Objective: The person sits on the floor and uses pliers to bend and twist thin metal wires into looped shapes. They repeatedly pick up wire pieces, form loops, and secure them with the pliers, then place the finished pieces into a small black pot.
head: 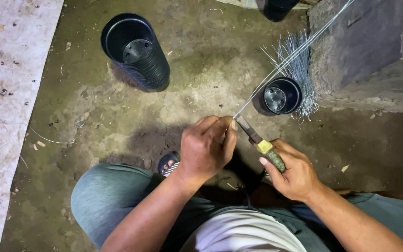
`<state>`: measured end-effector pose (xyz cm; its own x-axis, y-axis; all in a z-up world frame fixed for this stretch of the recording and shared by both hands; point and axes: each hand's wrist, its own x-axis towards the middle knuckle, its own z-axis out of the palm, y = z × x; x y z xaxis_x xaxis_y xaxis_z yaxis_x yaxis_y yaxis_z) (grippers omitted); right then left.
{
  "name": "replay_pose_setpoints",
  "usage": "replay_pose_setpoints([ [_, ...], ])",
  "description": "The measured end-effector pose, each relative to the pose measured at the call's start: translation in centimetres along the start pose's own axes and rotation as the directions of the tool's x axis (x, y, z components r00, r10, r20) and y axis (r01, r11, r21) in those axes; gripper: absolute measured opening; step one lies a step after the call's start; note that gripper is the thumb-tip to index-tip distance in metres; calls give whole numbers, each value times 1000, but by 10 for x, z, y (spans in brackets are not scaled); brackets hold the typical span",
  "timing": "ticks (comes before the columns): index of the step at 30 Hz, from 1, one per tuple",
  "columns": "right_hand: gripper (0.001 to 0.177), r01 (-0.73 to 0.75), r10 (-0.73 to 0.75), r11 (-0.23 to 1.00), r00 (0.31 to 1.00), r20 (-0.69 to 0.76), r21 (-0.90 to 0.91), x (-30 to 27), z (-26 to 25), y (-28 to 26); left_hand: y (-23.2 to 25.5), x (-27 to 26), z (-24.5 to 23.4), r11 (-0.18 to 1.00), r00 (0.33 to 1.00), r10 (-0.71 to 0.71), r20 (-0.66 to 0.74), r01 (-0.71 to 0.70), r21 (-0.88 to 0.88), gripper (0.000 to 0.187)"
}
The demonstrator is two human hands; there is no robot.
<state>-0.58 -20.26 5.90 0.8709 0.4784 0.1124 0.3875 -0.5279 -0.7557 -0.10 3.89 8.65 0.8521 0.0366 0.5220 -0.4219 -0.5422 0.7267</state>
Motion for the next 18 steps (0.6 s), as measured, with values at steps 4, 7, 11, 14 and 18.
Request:
replay_pose_setpoints([
  [4,12,22,-23,1000,1000,-7,-21,-1,0,3,3,-1,-4,974,979,-182,96,192,-118,14],
  [7,15,25,-27,996,999,-19,-91,-1,-1,8,-2,3,-9,975,974,-183,133,198,-105,12],
  [11,16,-13,13,996,1000,-5,-89,1,0,14,-4,5,-12,965,969,-192,158,215,-149,13],
  [14,19,-91,90,996,990,105,4,2,-1,19,-2,4,-9,981,977,-164,134,176,-83,8],
  [18,25,7,-44,977,984,170,214,2,1,20,-3,2,-10,998,996,-57,67,58,-22,7],
])
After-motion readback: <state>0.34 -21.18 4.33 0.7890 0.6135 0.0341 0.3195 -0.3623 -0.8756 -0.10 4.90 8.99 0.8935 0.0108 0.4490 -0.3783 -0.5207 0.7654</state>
